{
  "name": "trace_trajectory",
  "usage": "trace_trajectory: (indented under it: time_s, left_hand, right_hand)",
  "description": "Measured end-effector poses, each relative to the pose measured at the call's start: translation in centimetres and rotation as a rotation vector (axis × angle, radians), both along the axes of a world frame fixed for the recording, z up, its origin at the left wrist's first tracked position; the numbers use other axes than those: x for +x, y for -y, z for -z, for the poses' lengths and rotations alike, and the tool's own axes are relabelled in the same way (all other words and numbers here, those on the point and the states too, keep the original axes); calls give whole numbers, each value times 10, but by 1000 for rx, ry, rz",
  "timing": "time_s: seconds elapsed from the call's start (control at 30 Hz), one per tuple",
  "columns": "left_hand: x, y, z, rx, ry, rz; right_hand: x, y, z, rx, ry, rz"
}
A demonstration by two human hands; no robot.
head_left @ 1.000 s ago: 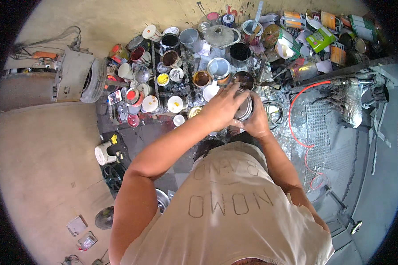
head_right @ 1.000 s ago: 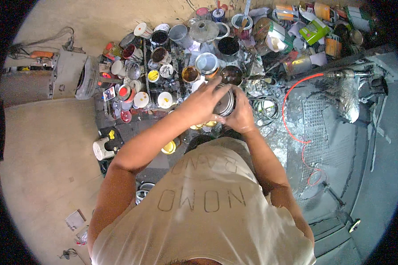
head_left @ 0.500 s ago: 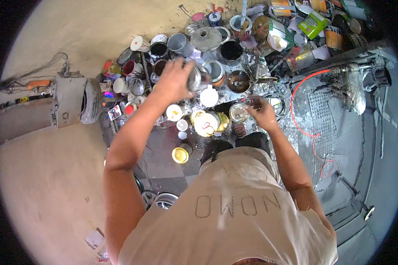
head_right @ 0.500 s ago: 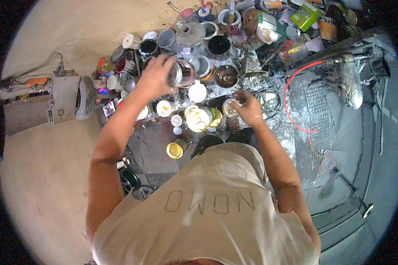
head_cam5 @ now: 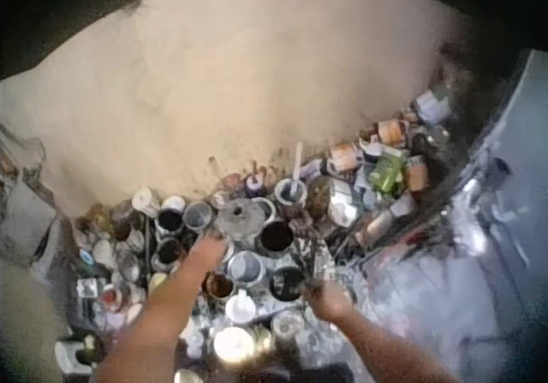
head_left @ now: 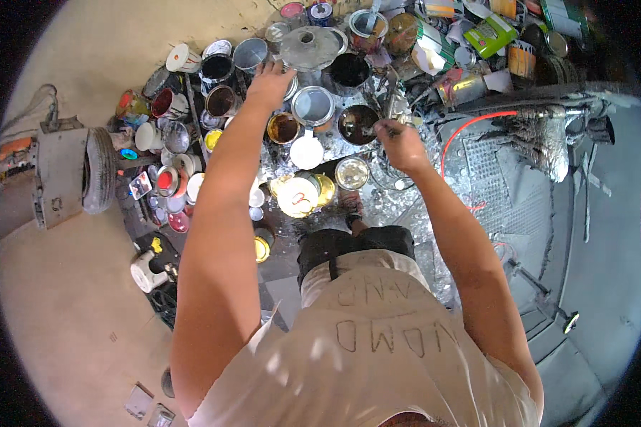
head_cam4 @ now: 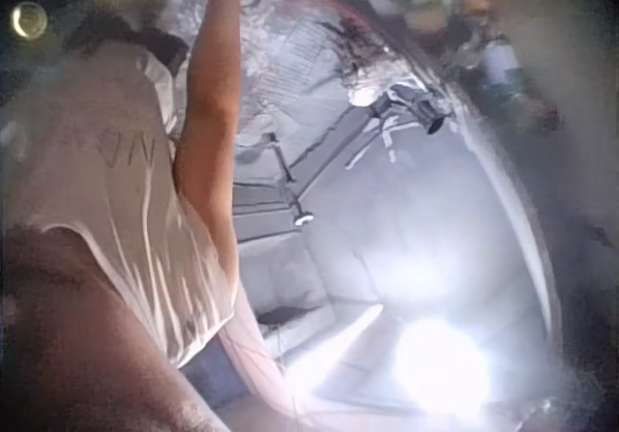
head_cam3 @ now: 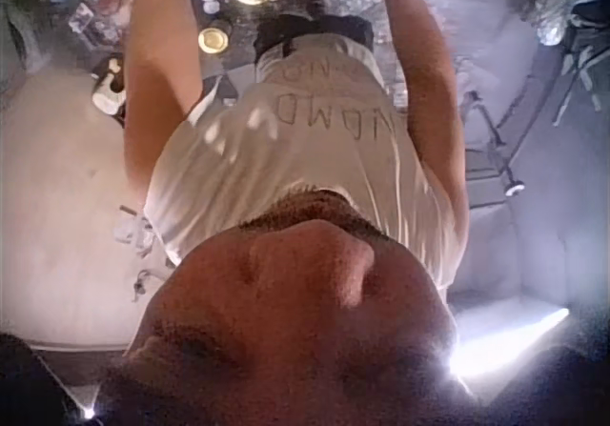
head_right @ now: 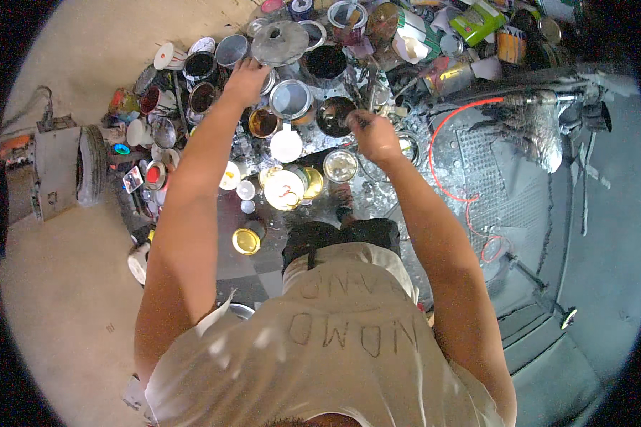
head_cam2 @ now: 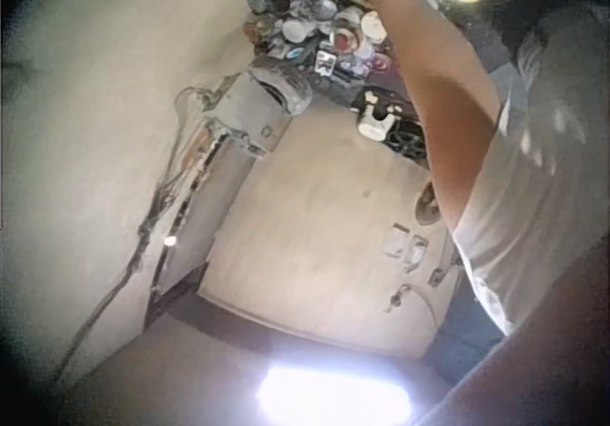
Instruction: The person opens several cans of paint, pours them into a small container, and mixes them together using a brush.
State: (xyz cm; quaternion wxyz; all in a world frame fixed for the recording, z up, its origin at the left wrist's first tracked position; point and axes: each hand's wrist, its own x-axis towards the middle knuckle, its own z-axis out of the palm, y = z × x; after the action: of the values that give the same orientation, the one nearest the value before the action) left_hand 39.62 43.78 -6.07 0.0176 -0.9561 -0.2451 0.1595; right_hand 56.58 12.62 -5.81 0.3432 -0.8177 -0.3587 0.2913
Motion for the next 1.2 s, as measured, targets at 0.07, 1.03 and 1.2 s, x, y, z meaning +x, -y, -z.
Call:
trace_trajectory:
  time_s: [0.07, 1.03, 1.2]
  left_hand:
    - [2, -2, 18, -5, 63, -12]
    - [41, 237, 117, -755, 1239, -882]
    - [36, 245, 87, -798, 1324, -822]
  right_hand:
    - [-1, -10, -21, -126, 171, -205]
    - [-1, -26, -53, -230, 106, -333]
    - [5, 2, -73, -81, 334, -220]
